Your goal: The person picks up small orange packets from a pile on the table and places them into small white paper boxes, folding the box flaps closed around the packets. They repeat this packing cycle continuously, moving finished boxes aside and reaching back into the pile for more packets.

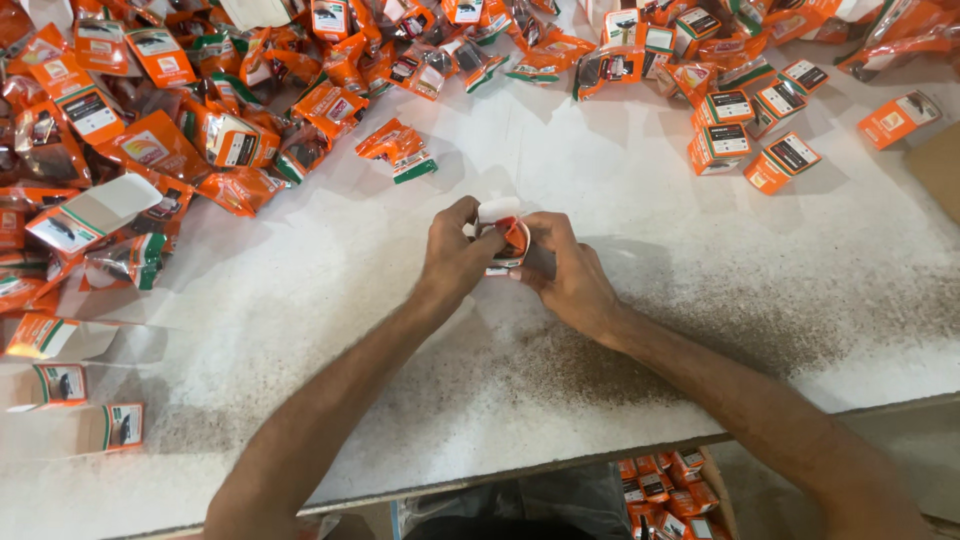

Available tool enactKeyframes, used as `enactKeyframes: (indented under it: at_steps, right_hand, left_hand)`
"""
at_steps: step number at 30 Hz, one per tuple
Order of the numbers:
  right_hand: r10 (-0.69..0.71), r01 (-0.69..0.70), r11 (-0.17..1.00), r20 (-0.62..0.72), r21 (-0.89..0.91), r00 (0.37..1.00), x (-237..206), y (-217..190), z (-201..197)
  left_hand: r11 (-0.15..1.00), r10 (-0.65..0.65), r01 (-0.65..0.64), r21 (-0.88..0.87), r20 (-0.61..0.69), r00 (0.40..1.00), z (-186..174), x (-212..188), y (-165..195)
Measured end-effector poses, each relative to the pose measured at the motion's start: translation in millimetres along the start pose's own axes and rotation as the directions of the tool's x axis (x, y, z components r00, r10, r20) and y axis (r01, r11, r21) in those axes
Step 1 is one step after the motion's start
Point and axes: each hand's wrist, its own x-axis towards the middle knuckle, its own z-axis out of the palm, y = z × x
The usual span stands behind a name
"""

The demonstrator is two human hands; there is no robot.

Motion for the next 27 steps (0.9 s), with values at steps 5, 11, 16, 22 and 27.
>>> enactKeyframes:
  at_steps: [5, 11, 16, 22, 27]
  right_hand:
    - [-0.31, 0.309, 0.911, 0.039, -0.274, 0.95, -5.3, 2.8, 2.6]
    - [-0.333, 0.339, 0.819, 0.097, -0.462, 0.938, -1.4, 0.4, 3.2]
    - [-0.335, 0.347, 0.802, 0.116, -0.486, 0.935, -0.4, -1.0, 4.4]
    - [-0.216, 0.222, 0.888, 0.061, -0.403, 0.975, 0.2, -7.1, 4.6]
    - [-0.141, 0.147, 0.901, 0.045, -0.407, 0.989, 0.4, -7.5, 2.6]
  left_hand:
    - [0.999, -0.02, 0.02, -0.028, -0.011, 1.0, 2.3, -4.7, -7.2]
    - [0.761, -0.147, 0.316, -0.566, 0.324, 0.935, -23.2, -9.8, -11.8]
    - [0.813, -0.243, 0.383, -0.439, 0.343, 0.907, -31.8, 0.2, -10.5]
    - [0.952, -0.187, 0.241, -0.188, 0.264, 0.946, -14.4, 12.7, 2.7]
    - [0.813, 0.527, -0.518, 0.267, 0.042, 0.849, -7.2, -27.2, 4.3]
